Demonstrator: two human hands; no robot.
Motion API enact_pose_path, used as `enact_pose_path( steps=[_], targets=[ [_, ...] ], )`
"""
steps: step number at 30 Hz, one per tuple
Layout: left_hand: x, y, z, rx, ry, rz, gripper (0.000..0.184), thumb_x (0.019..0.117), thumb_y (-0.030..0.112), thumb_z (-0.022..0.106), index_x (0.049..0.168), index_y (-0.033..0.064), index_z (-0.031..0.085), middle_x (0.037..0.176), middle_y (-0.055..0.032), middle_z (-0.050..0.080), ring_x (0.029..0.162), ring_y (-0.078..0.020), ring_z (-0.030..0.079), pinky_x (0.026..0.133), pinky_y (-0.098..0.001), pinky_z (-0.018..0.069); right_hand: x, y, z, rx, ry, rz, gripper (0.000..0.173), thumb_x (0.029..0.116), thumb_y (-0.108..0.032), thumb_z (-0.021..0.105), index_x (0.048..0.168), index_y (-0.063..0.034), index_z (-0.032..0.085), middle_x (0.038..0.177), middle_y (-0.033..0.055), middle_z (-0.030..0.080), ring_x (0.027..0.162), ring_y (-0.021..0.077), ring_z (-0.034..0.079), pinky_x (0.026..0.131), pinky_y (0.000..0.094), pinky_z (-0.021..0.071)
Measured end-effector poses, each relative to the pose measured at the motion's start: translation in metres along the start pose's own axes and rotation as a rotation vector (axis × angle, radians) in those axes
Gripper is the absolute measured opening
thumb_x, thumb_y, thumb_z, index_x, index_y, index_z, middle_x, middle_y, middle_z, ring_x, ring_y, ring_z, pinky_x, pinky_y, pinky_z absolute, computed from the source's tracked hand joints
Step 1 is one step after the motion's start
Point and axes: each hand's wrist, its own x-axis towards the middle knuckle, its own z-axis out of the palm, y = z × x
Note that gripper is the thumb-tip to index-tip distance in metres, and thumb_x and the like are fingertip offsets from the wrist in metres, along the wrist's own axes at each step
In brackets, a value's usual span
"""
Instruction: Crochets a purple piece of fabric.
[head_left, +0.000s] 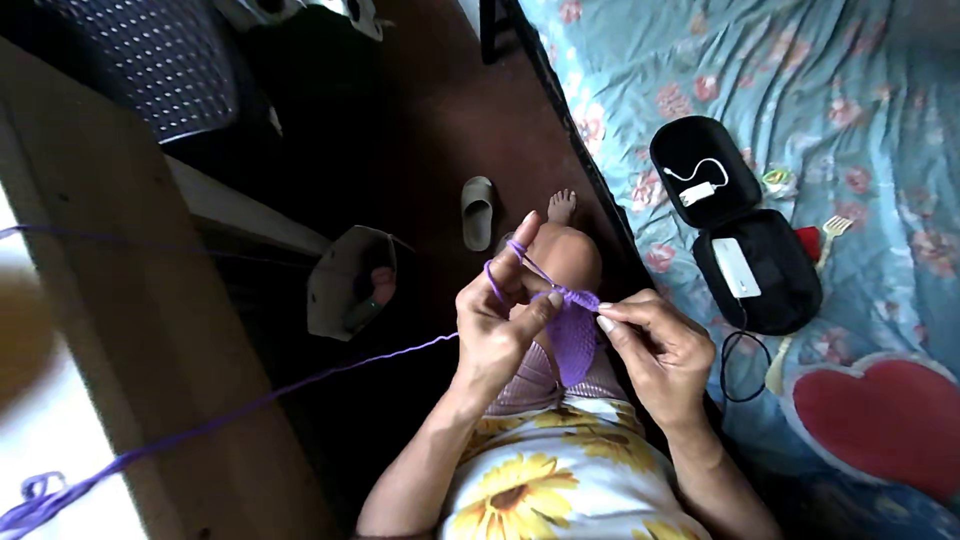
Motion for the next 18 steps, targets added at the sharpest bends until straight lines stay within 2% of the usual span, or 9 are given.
enact_pose_path(
  steps=[3,5,8,9,10,12,15,16,18],
  targets=[
    [-0.001,-0.002,0.002,0.232,-0.019,0.125,0.068,0.0833,-0.011,0.066,0.148,-0.0044,0.046,0.089,0.0018,0.073,0.075,-0.0022,0.066,0.072,-0.0207,0.0579,0.004,-0.003,0.001,-0.132,-0.016,-0.025,0.009,0.0919,-0.002,0.067,0.093,0.0025,0.076,0.085,0.0047,0.068,0.078,-0.0020,0.063,0.071,0.0098,0.0539],
    [-0.001,-0.013,0.004,0.368,-0.019,0.314,0.060,0.0853,-0.009,0.065,0.143,-0.0089,0.050,0.095,-0.0049,0.073,0.080,-0.0039,0.068,0.078,-0.0230,0.0591,0.006,-0.007,0.004,-0.166,-0.021,0.026,0.011,0.0917,-0.002,0.066,0.094,0.0023,0.076,0.085,0.0049,0.068,0.077,-0.0011,0.064,0.070,0.0110,0.0543],
    [-0.002,-0.027,0.006,0.451,0.012,0.518,0.047,0.0907,-0.003,0.064,0.137,-0.0046,0.056,0.094,-0.0102,0.071,0.082,-0.0088,0.067,0.079,-0.0257,0.0577,0.012,-0.011,0.001,0.143,-0.077,0.273,0.011,0.0913,0.001,0.066,0.100,-0.0012,0.072,0.088,-0.0006,0.071,0.072,-0.0031,0.064,0.066,0.0118,0.0554],
    [-0.002,-0.028,0.008,0.420,0.019,0.528,0.045,0.0924,-0.002,0.064,0.137,-0.0004,0.058,0.094,-0.0085,0.071,0.084,-0.0088,0.068,0.080,-0.0261,0.0579,0.014,-0.009,-0.001,0.341,-0.086,0.391,0.012,0.0910,0.002,0.065,0.100,-0.0043,0.071,0.085,-0.0023,0.071,0.063,-0.0038,0.057,0.057,0.0115,0.0478],
    [-0.002,-0.027,0.009,0.359,0.020,0.503,0.044,0.0928,-0.001,0.065,0.137,0.0039,0.059,0.095,-0.0059,0.072,0.085,-0.0080,0.068,0.080,-0.0263,0.0581,0.015,-0.007,-0.002,0.510,-0.086,0.491,0.013,0.0900,0.003,0.065,0.098,-0.0057,0.071,0.080,-0.0016,0.069,0.056,-0.0040,0.051,0.050,0.0117,0.0409],
    [-0.003,-0.022,0.012,0.191,0.017,0.357,0.051,0.0911,-0.002,0.066,0.140,0.0095,0.059,0.099,-0.0001,0.074,0.088,-0.0056,0.069,0.083,-0.0265,0.0588,0.011,-0.005,-0.003,0.580,-0.054,0.528,0.013,0.0892,0.004,0.065,0.097,-0.0054,0.070,0.080,-0.0007,0.070,0.055,-0.0037,0.050,0.048,0.0123,0.0397],
    [0.000,-0.015,0.009,-0.019,0.011,0.097,0.064,0.0882,-0.006,0.066,0.148,0.0083,0.051,0.094,0.0032,0.073,0.079,-0.0044,0.068,0.075,-0.0243,0.0584,-0.003,-0.002,0.000,0.178,0.044,0.224,0.010,0.0899,0.004,0.067,0.099,0.0018,0.071,0.091,0.0008,0.073,0.077,-0.0013,0.066,0.070,0.0139,0.0574],
    [0.001,-0.014,0.007,-0.064,0.005,0.038,0.066,0.0873,-0.008,0.066,0.150,0.0075,0.049,0.091,0.0022,0.073,0.076,-0.0053,0.067,0.073,-0.0242,0.0579,-0.006,0.000,0.001,0.033,0.077,0.106,0.008,0.0909,0.003,0.068,0.098,0.0037,0.072,0.090,0.0031,0.071,0.081,-0.0003,0.066,0.074,0.0139,0.0577],
    [0.004,-0.010,0.004,-0.115,-0.003,-0.040,0.069,0.0853,-0.011,0.065,0.150,0.0061,0.049,0.088,0.0007,0.072,0.073,-0.0064,0.067,0.071,-0.0240,0.0580,-0.009,0.002,0.005,-0.188,0.129,-0.068,0.008,0.0931,-0.001,0.067,0.095,0.0029,0.074,0.087,0.0071,0.068,0.082,0.0008,0.064,0.074,0.0113,0.0539]
  ],
)
